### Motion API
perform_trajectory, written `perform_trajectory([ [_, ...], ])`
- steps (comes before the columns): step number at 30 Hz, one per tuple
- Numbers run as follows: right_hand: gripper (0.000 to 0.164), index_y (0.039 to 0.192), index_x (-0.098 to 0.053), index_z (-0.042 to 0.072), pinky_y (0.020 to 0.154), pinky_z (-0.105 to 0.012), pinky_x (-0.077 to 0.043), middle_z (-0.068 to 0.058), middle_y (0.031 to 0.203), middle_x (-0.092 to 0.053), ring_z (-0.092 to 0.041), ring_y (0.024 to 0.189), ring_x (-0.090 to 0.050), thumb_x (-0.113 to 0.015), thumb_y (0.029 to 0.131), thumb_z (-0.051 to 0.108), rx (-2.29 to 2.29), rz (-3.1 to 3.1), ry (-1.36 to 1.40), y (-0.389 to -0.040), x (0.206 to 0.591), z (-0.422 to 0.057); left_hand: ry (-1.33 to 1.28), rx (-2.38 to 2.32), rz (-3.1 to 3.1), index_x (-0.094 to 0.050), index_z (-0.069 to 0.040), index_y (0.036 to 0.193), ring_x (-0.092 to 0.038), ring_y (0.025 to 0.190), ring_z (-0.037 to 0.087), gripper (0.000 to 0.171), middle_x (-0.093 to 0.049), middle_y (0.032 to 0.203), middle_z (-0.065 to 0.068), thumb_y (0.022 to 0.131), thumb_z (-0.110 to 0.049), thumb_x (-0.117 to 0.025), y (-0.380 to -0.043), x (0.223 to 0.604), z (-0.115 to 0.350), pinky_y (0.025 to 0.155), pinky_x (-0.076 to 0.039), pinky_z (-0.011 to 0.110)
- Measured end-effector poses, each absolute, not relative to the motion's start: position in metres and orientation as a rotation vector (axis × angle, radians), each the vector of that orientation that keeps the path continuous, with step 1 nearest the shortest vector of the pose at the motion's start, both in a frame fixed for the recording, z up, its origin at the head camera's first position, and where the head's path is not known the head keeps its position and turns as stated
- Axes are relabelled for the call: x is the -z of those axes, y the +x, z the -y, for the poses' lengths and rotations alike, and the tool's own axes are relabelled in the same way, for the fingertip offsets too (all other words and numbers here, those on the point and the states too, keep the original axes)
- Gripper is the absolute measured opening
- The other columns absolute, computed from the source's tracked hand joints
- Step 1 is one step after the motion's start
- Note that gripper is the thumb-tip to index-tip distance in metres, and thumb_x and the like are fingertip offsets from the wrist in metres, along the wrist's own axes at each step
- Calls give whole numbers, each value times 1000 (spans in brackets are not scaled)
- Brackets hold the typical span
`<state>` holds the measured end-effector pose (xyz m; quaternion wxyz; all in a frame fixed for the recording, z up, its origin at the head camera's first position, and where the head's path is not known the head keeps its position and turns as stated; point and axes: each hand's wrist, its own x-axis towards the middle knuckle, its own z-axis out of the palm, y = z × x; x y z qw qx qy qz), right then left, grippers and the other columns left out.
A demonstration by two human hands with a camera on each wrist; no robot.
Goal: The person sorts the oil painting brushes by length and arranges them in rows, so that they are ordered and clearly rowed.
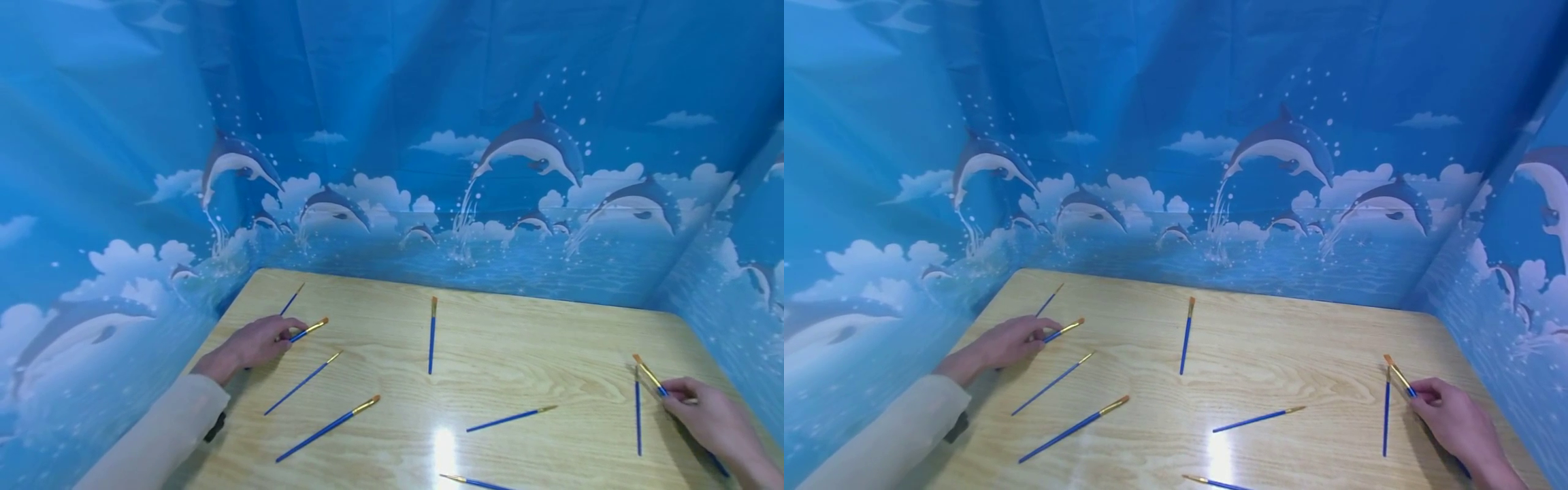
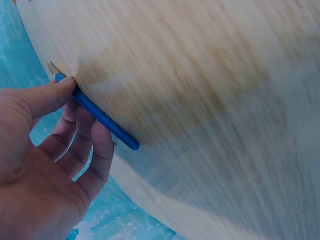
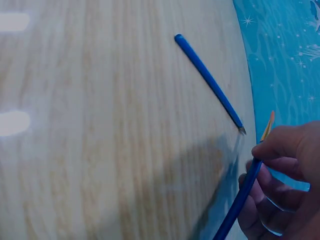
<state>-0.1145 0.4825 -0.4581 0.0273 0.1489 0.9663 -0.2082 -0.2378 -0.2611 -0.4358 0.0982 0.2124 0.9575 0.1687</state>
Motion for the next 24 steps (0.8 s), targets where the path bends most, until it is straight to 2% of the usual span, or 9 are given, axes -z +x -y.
perform_trajectory([
  [4,42,128,-56,-21,73,-52,-58,-31,101,-71,-46,91,-71,-64,107,14,661,-2976,341,-116,454,-486,629,-494,-2838,-66,-13,145,-70,105,29,39,-73,115,10,106,-8,-67,-238,436,262,90,-59,55],
  [6,43,130,-56,-20,71,-49,-59,-32,102,-72,-45,90,-72,-62,110,17,673,-2982,299,-116,453,-488,636,-489,-2840,-66,-13,145,-70,105,30,39,-73,115,11,106,-8,-67,-238,436,262,90,-59,55],
  [11,49,138,-54,-18,63,-31,-54,-30,108,-72,-26,84,-73,-57,115,25,735,-3003,211,-117,449,-487,626,-490,-2835,-66,-13,145,-70,106,30,40,-73,115,10,106,-8,-67,-238,437,262,91,-59,56],
  [16,57,147,-52,-14,61,-29,-54,-25,115,-72,-3,77,-66,-54,116,34,817,-2983,184,-118,445,-481,618,-496,-2830,-66,-13,145,-70,105,30,40,-73,115,10,106,-8,-68,-238,437,262,90,-59,56],
  [19,56,148,-53,-12,61,-30,-55,-18,114,-73,1,76,-65,-56,116,34,898,-2996,138,-117,444,-476,619,-494,-2832,-66,-13,145,-70,105,30,40,-73,115,10,106,-8,-68,-238,436,262,90,-59,56],
  [21,53,148,-54,-8,62,-29,-56,-5,109,-75,3,79,-66,-58,115,32,989,-2988,111,-116,445,-473,621,-493,-2832,-66,-13,145,-70,104,29,40,-73,114,10,106,-8,-68,-238,437,262,90,-59,56],
  [24,34,141,-60,2,61,-30,-56,14,102,-73,0,81,-69,-62,113,22,1188,-2963,45,-115,448,-468,629,-499,-2832,-66,-13,146,-70,105,29,40,-73,115,10,106,-8,-67,-238,437,261,91,-60,56],
])
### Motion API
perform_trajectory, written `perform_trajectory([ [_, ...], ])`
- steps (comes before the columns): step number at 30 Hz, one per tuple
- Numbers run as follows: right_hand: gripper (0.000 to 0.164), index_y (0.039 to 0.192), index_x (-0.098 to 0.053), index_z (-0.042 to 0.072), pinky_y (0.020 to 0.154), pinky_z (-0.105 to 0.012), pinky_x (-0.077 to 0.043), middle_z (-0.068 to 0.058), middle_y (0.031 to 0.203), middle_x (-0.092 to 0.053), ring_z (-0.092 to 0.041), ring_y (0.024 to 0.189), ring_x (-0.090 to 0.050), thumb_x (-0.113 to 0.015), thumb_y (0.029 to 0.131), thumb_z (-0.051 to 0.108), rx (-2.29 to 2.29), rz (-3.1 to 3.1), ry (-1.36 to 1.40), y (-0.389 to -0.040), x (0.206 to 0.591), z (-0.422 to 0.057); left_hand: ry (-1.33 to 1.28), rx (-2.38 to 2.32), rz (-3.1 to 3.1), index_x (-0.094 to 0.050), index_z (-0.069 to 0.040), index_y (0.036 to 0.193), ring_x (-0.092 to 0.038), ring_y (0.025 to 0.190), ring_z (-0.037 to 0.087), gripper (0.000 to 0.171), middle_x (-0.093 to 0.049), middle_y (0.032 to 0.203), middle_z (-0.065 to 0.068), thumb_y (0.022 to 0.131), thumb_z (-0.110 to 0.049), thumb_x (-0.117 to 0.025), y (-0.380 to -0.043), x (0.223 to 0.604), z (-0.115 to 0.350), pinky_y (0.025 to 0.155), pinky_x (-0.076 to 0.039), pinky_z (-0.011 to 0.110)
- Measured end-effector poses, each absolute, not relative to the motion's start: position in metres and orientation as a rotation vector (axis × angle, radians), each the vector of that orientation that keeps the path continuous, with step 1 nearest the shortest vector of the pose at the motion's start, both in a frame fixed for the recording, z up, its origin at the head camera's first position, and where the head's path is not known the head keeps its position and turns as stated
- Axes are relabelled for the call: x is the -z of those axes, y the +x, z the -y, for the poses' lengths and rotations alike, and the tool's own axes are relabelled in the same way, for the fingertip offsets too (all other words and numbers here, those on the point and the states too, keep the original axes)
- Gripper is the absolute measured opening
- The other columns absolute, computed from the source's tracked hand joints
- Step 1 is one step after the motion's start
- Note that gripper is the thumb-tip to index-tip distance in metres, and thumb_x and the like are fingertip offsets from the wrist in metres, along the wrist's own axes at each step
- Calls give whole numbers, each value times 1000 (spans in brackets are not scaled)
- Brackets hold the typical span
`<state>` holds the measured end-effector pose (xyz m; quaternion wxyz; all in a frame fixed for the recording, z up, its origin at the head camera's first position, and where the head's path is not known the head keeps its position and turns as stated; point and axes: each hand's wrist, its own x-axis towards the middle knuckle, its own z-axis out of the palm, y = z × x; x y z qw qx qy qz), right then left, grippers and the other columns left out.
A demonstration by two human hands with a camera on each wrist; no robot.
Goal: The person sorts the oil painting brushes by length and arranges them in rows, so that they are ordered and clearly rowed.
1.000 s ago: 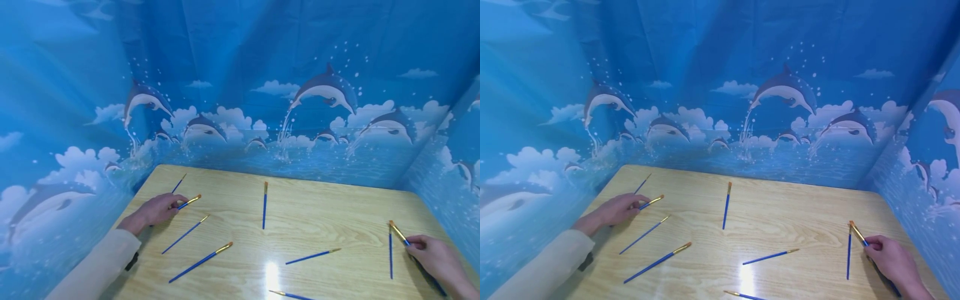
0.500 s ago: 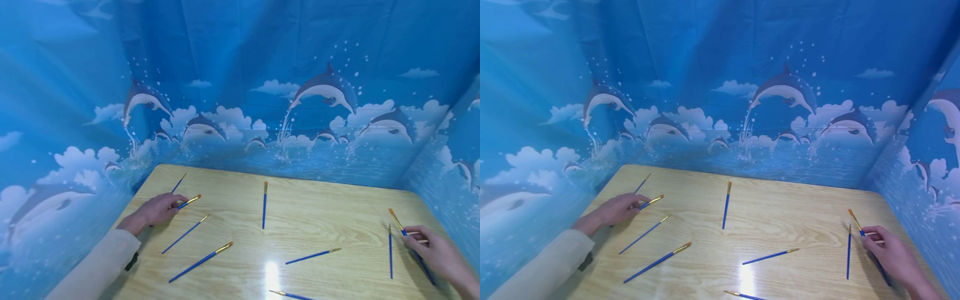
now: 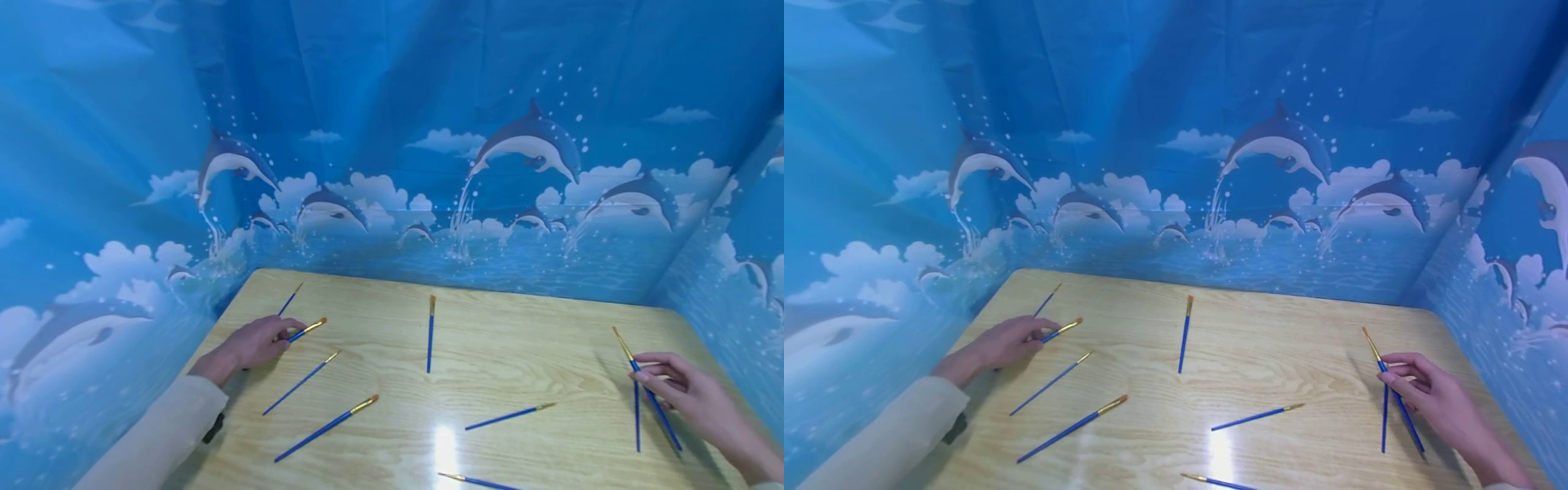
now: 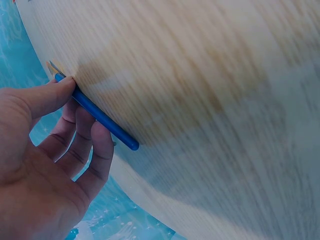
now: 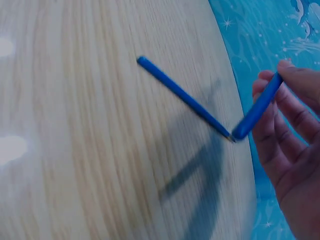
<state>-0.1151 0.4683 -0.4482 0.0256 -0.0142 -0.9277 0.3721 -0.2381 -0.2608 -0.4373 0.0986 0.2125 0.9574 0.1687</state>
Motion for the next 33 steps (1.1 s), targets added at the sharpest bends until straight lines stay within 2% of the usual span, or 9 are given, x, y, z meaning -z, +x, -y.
perform_trajectory([
  [3,19,131,-64,14,61,-30,-56,26,102,-73,0,83,-71,-63,112,13,-1307,2785,4,-117,450,-463,643,-505,-2833,-66,-12,146,-70,105,30,40,-73,115,10,106,-8,-67,-238,438,261,91,-60,56],
  [5,19,127,-66,20,61,-30,-57,27,105,-73,-1,84,-72,-62,112,10,-1387,2752,29,-118,449,-460,651,-507,-2835,-66,-12,145,-71,105,30,39,-73,115,10,106,-8,-67,-237,438,262,91,-60,56],
  [8,21,128,-69,23,63,-30,-59,27,109,-73,1,87,-72,-63,111,10,-1451,2744,39,-120,446,-453,652,-503,-2838,-66,-12,145,-70,105,30,39,-73,114,11,106,-8,-68,-237,437,262,91,-60,56],
  [12,25,136,-67,17,67,-32,-62,27,114,-73,3,95,-73,-64,112,16,-1522,2770,31,-125,441,-442,648,-503,-2836,-66,-12,145,-70,105,30,39,-73,115,11,106,-8,-68,-236,437,262,91,-60,56],
  [17,38,146,-61,10,74,-36,-64,27,120,-71,5,101,-72,-63,113,28,-1621,2816,-21,-134,434,-425,643,-504,-2828,-65,-13,146,-70,105,29,40,-73,115,10,106,-8,-68,-237,437,262,90,-60,55],
  [24,47,149,-57,7,80,-39,-67,28,120,-67,6,108,-71,-65,111,35,-1693,2815,-39,-150,434,-396,627,-500,-2825,-65,-14,146,-70,106,30,41,-73,116,11,106,-8,-67,-238,438,261,90,-60,54],
  [29,53,147,-57,0,80,-40,-67,15,128,-69,1,110,-72,-68,110,36,-1733,2784,8,-163,433,-371,627,-497,-2828,-65,-13,146,-71,107,30,40,-73,116,11,106,-8,-68,-238,439,261,92,-60,55],
  [33,54,148,-57,-1,81,-41,-67,-10,143,-66,-2,112,-73,-69,109,35,-1764,2780,43,-173,431,-352,620,-501,-2824,-66,-13,145,-71,107,31,39,-74,116,11,106,-8,-68,-238,438,261,92,-60,55],
])
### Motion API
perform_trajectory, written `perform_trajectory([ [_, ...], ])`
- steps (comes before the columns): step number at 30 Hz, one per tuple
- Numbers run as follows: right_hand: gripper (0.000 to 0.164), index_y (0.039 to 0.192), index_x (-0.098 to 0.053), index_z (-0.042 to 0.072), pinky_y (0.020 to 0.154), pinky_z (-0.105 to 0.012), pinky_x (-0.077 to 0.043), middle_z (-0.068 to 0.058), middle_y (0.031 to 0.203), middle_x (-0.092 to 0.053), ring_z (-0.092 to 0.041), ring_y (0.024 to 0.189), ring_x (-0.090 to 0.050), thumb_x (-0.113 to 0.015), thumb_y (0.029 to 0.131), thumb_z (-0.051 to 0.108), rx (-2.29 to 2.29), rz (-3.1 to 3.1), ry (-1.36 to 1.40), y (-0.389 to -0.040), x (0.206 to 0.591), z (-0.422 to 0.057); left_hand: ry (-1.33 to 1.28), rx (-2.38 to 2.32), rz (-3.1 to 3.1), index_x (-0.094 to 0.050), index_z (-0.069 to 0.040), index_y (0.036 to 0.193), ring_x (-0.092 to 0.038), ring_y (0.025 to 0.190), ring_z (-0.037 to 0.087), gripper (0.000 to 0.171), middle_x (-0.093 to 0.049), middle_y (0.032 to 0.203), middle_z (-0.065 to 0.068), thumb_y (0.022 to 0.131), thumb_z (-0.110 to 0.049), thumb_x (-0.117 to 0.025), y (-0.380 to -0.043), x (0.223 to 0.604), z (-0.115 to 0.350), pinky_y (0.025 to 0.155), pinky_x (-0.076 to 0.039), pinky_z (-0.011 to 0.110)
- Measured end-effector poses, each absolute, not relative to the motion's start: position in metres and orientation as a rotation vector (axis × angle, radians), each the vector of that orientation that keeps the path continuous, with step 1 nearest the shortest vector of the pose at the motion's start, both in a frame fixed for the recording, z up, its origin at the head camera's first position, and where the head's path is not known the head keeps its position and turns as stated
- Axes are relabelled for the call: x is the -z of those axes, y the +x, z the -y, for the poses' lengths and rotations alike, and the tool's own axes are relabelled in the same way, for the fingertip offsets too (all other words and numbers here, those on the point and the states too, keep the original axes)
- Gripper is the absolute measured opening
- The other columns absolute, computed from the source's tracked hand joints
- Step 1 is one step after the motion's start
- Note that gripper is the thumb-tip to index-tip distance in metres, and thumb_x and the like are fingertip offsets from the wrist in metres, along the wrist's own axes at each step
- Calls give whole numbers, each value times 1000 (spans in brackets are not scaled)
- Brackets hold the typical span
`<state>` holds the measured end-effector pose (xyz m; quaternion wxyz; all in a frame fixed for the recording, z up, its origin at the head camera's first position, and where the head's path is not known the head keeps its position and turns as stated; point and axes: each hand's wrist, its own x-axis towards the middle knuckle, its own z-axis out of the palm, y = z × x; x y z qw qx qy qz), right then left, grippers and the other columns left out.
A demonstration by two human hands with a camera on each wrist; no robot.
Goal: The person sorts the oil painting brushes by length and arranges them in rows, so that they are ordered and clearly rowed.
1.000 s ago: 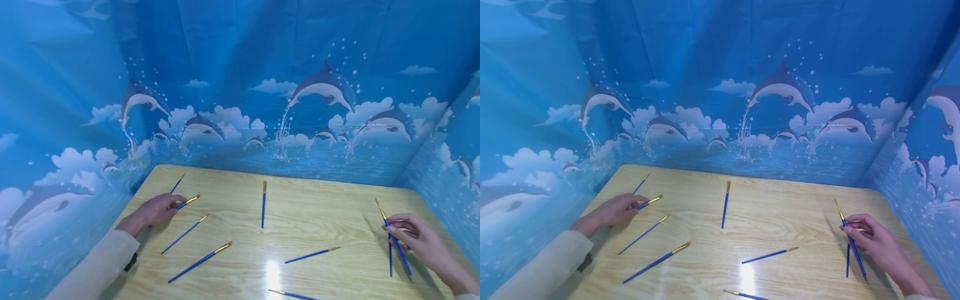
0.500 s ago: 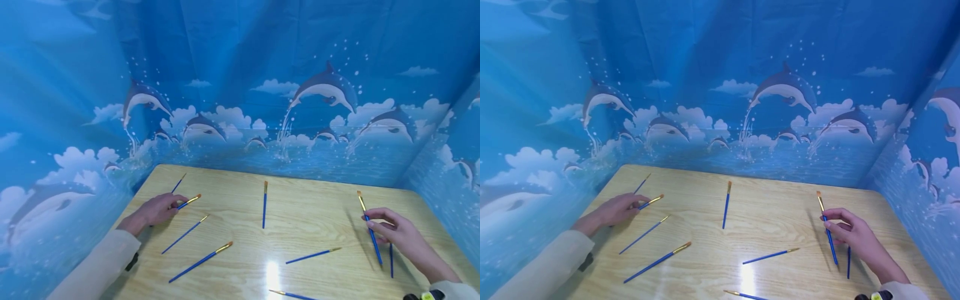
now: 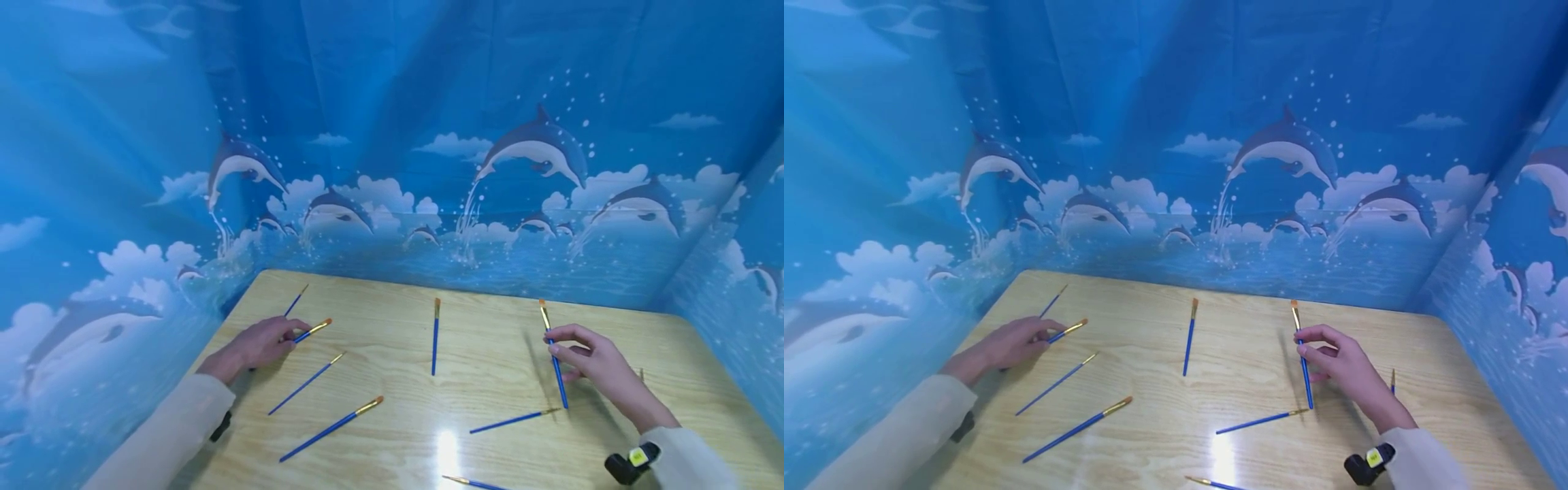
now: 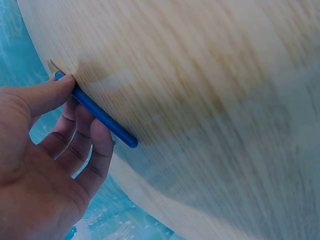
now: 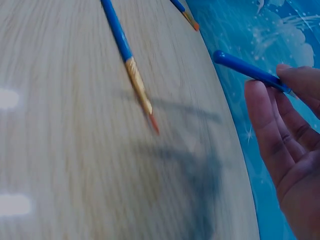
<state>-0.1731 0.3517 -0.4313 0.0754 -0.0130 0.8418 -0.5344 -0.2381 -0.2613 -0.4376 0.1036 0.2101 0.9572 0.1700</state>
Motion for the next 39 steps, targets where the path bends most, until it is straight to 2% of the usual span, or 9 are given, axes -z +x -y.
perform_trajectory([
  [2,54,149,-56,-1,81,-42,-68,-20,148,-61,-4,113,-73,-69,109,33,1610,-2516,-62,-178,430,-343,614,-504,-2822,-66,-13,145,-71,107,31,39,-74,116,10,106,-8,-69,-238,438,262,92,-60,55],
  [4,54,151,-54,0,82,-42,-68,-24,152,-56,-7,116,-73,-68,110,31,1623,-2495,-89,-184,429,-334,614,-507,-2822,-66,-13,144,-71,106,30,39,-73,115,10,106,-8,-69,-239,438,262,91,-60,54],
  [9,51,151,-53,-1,81,-41,-68,-27,153,-54,-18,119,-72,-67,111,26,1638,-2456,-123,-197,429,-312,615,-519,-2823,-66,-13,144,-71,106,28,38,-73,115,9,106,-8,-68,-239,439,262,91,-60,53],
  [15,47,151,-52,-3,78,-41,-68,-30,146,-55,-28,111,-72,-65,112,19,1639,-2434,-131,-213,431,-282,602,-510,-2824,-66,-14,145,-70,106,28,39,-73,115,9,106,-8,-68,-240,440,263,92,-60,53],
  [23,51,157,-48,3,75,-44,-68,-28,146,-55,-24,99,-72,-64,110,12,1644,-2408,-69,-226,440,-248,633,-541,-2800,-66,-12,145,-71,106,29,38,-73,116,10,107,-7,-67,-239,440,264,92,-60,54],
  [27,50,156,-48,2,73,-43,-68,-29,146,-55,-23,93,-72,-65,109,9,1636,-2415,-54,-230,444,-236,619,-557,-2790,-66,-12,145,-70,110,31,38,-73,118,11,107,-7,-67,-239,437,261,95,-59,56],
  [39,43,147,-58,3,69,-37,-67,-22,132,-61,-21,85,-69,-69,105,3,1602,-2395,36,-247,449,-202,622,-571,-2795,-67,-10,143,-71,110,33,37,-75,118,12,106,-6,-67,-239,438,260,95,-60,57],
])
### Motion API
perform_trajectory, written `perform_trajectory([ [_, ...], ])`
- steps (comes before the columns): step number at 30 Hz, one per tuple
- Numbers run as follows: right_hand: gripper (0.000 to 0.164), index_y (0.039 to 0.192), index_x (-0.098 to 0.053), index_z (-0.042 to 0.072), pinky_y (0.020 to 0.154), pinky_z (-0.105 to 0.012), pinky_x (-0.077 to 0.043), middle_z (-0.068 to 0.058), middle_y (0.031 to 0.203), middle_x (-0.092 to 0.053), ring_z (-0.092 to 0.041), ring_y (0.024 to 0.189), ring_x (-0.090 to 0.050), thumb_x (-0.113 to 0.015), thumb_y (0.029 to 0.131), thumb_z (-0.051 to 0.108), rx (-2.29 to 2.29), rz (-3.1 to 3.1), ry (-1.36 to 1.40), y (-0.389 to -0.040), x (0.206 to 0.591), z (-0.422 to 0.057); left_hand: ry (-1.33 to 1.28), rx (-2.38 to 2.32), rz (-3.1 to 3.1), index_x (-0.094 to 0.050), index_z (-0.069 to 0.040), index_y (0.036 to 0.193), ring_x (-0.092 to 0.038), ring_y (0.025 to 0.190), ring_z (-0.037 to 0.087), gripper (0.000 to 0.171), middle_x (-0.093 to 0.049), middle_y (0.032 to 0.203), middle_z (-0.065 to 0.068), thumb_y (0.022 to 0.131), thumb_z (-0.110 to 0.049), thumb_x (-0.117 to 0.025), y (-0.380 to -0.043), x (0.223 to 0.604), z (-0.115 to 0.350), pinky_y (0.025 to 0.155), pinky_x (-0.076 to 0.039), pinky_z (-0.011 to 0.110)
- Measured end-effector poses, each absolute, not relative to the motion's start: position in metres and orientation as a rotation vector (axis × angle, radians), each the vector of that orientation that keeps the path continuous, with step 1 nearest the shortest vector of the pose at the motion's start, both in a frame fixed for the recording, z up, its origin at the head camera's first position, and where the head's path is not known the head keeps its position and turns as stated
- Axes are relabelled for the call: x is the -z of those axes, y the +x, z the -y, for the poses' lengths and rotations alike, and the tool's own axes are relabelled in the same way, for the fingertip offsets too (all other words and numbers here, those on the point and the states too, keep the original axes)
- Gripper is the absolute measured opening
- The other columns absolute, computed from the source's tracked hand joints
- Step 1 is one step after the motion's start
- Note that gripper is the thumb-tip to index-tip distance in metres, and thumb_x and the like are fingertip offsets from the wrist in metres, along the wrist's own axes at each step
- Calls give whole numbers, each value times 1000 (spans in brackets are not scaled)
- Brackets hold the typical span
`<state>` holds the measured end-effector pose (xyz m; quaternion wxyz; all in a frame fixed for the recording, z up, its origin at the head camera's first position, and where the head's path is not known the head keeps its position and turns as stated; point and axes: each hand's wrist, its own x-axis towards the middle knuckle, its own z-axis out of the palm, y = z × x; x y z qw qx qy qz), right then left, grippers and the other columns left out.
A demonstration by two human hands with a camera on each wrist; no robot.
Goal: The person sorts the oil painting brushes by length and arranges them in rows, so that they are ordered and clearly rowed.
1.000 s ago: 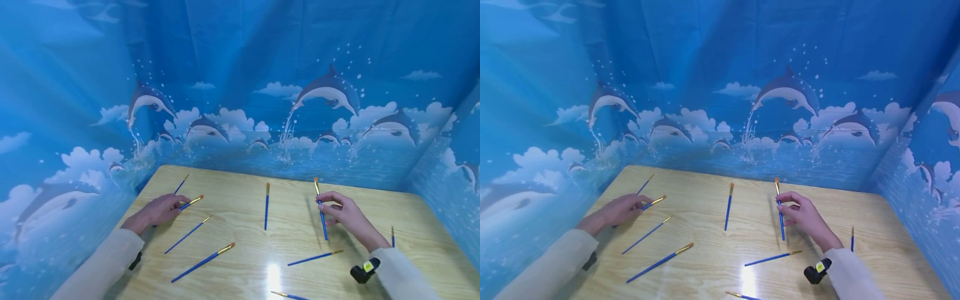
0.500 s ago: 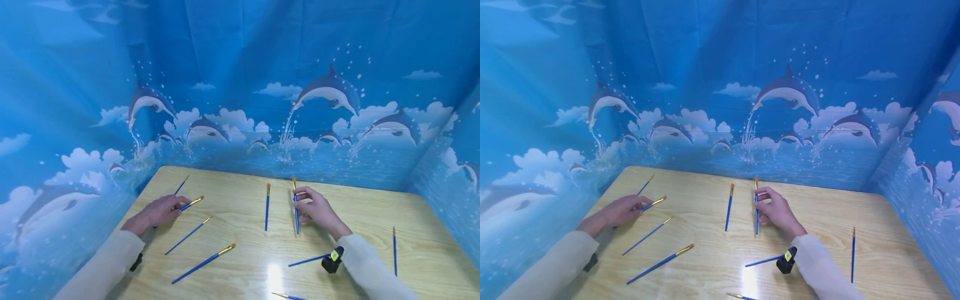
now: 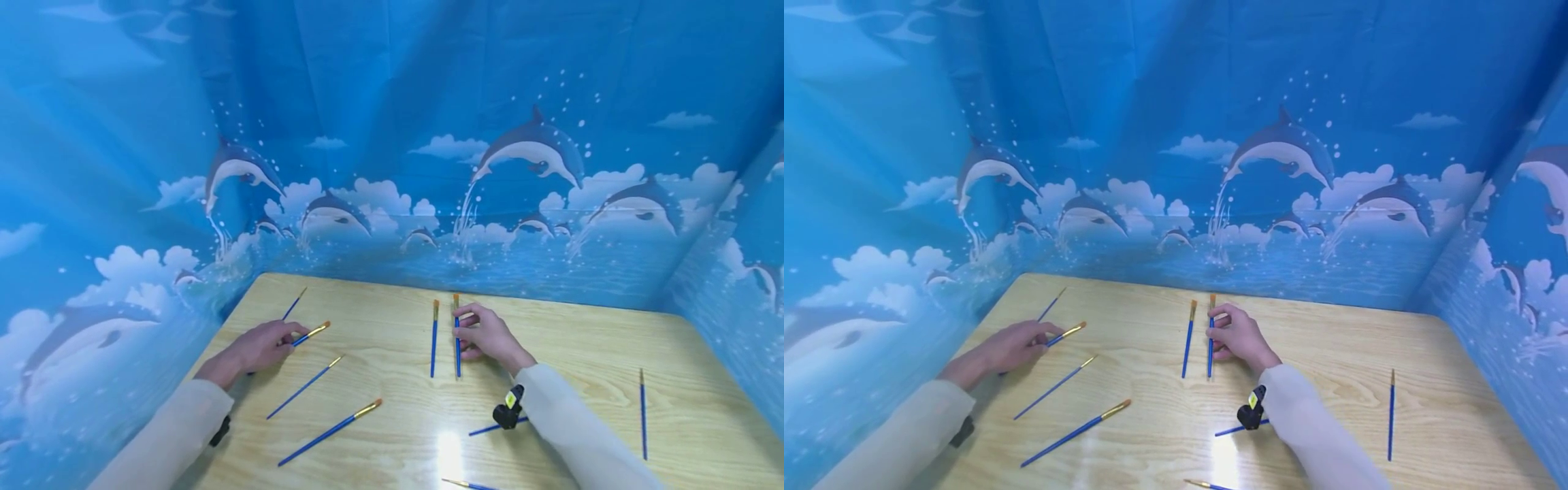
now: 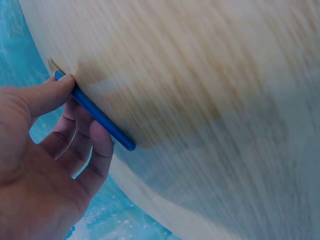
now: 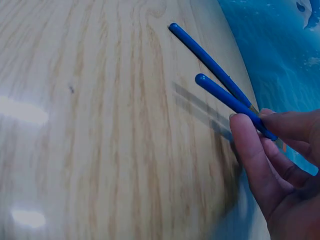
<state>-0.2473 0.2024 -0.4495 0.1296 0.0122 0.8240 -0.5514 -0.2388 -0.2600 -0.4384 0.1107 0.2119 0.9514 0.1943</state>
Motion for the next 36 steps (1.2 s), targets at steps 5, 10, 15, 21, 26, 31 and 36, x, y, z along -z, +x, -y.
perform_trajectory([
  [5,41,144,-62,3,66,-35,-67,-19,124,-62,-20,80,-68,-70,103,0,1593,-2418,76,-250,453,-195,636,-572,-2796,-67,-10,143,-71,109,31,37,-74,117,12,106,-6,-67,-238,438,260,94,-60,56],
  [10,40,140,-63,2,67,-36,-67,-19,120,-61,-20,78,-71,-71,102,-2,1533,-2468,71,-251,453,-191,646,-568,-2796,-66,-11,143,-70,107,30,37,-73,117,11,106,-7,-67,-237,435,261,91,-60,55],
  [15,38,136,-66,-1,69,-34,-67,-19,119,-63,-19,74,-74,-73,99,-5,1506,-2487,77,-251,454,-189,656,-562,-2798,-66,-11,143,-70,104,28,38,-73,115,10,106,-7,-67,-239,436,262,89,-60,53],
  [21,33,132,-69,0,68,-34,-67,-18,118,-63,-19,73,-73,-73,99,-4,1460,-2519,75,-252,457,-188,643,-553,-2793,-66,-12,144,-69,103,26,38,-73,114,9,107,-7,-67,-238,437,262,88,-60,52],
  [26,31,131,-68,0,67,-34,-67,-16,117,-64,-20,73,-73,-73,101,-1,1443,-2533,65,-251,456,-187,639,-558,-2789,-65,-11,144,-69,101,24,38,-73,113,8,107,-7,-67,-238,438,263,87,-59,50],
  [31,33,136,-65,1,68,-35,-67,-16,117,-66,-21,77,-71,-71,104,5,1475,-2516,45,-244,449,-192,626,-576,-2792,-66,-11,144,-68,100,22,37,-72,112,7,107,-6,-66,-238,440,264,88,-59,49],
  [36,36,141,-62,2,69,-36,-66,-16,120,-65,-22,81,-70,-70,107,12,1470,-2516,31,-236,441,-205,630,-584,-2797,-66,-11,144,-68,103,25,37,-72,113,8,107,-5,-65,-239,440,264,90,-59,52],
])
